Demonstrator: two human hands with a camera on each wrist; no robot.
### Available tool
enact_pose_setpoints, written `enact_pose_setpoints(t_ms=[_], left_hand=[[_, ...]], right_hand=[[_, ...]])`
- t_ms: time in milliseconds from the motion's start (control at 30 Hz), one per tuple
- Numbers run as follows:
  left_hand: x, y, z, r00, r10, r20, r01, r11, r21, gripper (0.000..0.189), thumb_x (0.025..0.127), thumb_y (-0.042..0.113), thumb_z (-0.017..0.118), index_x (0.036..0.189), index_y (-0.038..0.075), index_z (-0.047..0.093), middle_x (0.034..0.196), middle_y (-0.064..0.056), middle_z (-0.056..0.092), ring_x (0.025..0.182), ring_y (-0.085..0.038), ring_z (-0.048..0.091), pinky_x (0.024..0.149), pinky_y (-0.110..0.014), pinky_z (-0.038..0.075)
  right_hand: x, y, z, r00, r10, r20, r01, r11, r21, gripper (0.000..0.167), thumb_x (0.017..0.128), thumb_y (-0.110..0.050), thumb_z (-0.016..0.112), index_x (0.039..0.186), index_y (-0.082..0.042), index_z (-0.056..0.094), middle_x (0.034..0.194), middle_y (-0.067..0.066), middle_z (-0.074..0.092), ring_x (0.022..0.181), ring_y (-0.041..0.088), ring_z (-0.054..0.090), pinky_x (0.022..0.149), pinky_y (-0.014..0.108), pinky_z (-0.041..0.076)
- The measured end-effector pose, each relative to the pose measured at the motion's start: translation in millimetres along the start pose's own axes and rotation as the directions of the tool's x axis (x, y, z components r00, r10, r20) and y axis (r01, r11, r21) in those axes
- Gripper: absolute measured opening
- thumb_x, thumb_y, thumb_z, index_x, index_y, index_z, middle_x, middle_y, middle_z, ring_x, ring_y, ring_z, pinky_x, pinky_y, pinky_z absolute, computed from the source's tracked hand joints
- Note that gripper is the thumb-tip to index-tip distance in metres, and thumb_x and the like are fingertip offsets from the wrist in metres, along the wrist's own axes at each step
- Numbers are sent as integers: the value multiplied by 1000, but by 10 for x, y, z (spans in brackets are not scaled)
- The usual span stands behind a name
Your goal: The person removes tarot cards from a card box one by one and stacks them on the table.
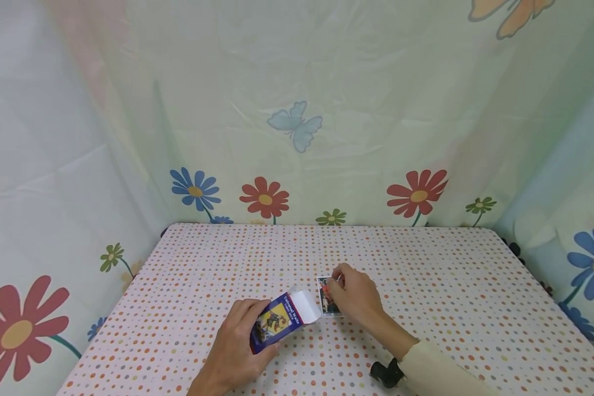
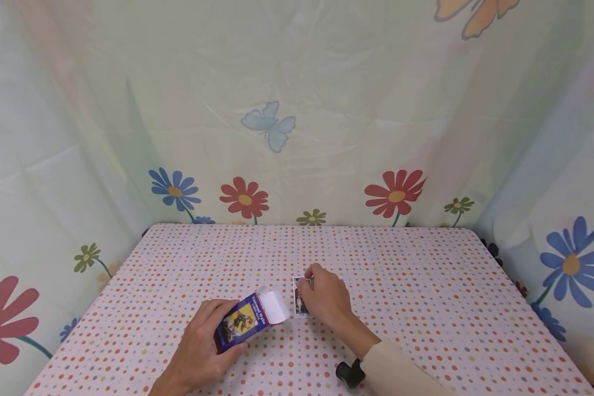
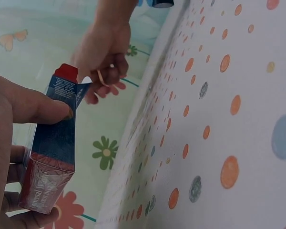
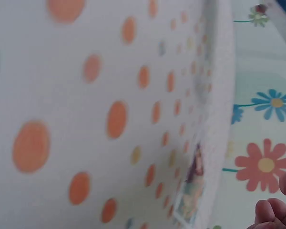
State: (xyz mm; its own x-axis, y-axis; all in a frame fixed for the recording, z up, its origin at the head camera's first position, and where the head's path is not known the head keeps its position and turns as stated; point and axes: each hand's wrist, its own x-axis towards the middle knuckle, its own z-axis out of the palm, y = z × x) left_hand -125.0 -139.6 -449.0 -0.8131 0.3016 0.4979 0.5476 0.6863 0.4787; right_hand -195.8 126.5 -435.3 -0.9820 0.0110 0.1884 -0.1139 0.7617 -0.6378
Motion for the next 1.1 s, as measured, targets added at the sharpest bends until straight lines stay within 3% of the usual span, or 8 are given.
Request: enact_pose_setpoints(t_ms=[300, 500, 733, 867, 1100], left_hand=[[2, 11, 25, 1000, 20, 2, -20, 1000, 3, 72, 71, 34, 90, 134, 11, 64, 123, 6, 59, 106, -5, 50, 82, -28, 51], [-6, 6, 14, 1000, 31, 0, -31, 1000, 6, 73, 70, 35, 91, 134, 11, 64, 123, 6, 59, 107, -5, 51, 82, -27, 52], [6, 14, 2, 998, 61, -23, -61, 998, 16, 75, 68, 34, 91, 134, 11, 63, 123, 6, 59, 107, -5, 52, 82, -27, 52], [9, 16, 6, 996, 80, -31, -80, 997, 18, 75, 68, 33, 92, 134, 10, 63, 123, 6, 59, 107, -6, 52, 82, -27, 52], [12, 14, -4, 994, 98, -42, -97, 995, 21, 74, 68, 32, 91, 133, 9, 64, 122, 4, 59, 107, -6, 53, 82, -27, 53]], right_hand=[[-243, -138, -120, 993, -105, -49, 112, 983, 147, 4, 96, -18, 65, 95, -14, 66, 72, -8, 55, 52, 8, 42, 47, 24, 34], [-396, -250, -99, 983, -167, -81, 181, 957, 226, 4, 96, -16, 67, 91, -14, 68, 72, -11, 55, 59, 6, 45, 54, 23, 40], [-486, -349, -93, 965, -234, -115, 259, 918, 301, 4, 93, -9, 69, 89, -10, 67, 71, -11, 55, 59, 5, 46, 53, 22, 42], [-494, -373, -76, 963, -247, -106, 268, 912, 312, 4, 92, -10, 70, 90, -8, 67, 71, -12, 56, 60, 5, 47, 54, 22, 43], [-497, -402, -44, 966, -255, -34, 254, 925, 282, 10, 91, -9, 72, 91, -17, 66, 71, -14, 57, 61, 6, 46, 57, 22, 42]])
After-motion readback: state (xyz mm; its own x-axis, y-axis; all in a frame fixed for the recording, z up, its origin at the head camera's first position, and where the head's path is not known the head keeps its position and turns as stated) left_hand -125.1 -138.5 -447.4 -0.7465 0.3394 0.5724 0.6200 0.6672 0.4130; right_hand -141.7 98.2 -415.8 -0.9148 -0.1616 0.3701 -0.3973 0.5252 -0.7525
